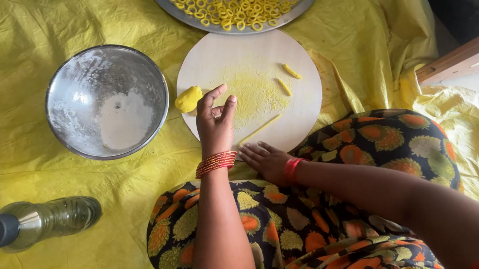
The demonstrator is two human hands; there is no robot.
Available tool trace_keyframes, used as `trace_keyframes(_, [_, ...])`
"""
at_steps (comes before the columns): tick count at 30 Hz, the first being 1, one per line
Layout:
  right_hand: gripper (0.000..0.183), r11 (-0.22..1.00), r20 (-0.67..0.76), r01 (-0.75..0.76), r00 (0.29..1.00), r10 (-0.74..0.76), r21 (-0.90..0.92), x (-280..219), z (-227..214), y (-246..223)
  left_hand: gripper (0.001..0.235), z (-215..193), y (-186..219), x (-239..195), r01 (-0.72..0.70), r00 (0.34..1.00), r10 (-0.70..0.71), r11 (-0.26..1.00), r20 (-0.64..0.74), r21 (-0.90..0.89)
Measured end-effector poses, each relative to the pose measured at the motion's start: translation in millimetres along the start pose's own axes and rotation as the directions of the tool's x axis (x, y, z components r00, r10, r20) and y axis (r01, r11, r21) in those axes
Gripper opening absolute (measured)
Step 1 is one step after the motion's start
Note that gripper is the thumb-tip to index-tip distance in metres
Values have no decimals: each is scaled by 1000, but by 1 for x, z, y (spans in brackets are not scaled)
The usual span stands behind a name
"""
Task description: The person rolls small pieces of yellow dough into thin strips on a floured board, then joins the ends to form rings and places them on a tray. The person repeats this process continuously.
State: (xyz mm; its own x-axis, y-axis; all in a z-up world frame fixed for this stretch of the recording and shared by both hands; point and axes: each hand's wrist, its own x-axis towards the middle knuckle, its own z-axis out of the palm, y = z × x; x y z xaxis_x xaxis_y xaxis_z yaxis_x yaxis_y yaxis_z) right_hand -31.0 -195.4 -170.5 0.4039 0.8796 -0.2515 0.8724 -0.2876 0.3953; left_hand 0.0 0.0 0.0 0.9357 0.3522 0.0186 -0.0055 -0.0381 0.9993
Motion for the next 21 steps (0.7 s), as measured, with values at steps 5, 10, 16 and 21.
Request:
trace_keyframes(5, [94, 910, 375, -177, 927, 26, 374, -29, -53, 37, 39, -4, 7, -3, 27, 1000, -27, 1000, 0, 15])
trace_keyframes(10, [105, 809, 517, -375, 850, 105, 452, -35, -76, 62, 39, -4, 9, -2, 29, 1000, -29, 999, 0, 45])
trace_keyframes(16, [106, 821, 444, -380, 878, 176, 426, -10, -62, 72, 39, -4, 9, -5, 43, 999, -43, 999, 1, 11])
trace_keyframes(21, [104, 834, 411, -378, 889, 204, 402, 22, -53, 96, 37, -7, 8, -6, 12, 1000, -11, 997, -6, 74])
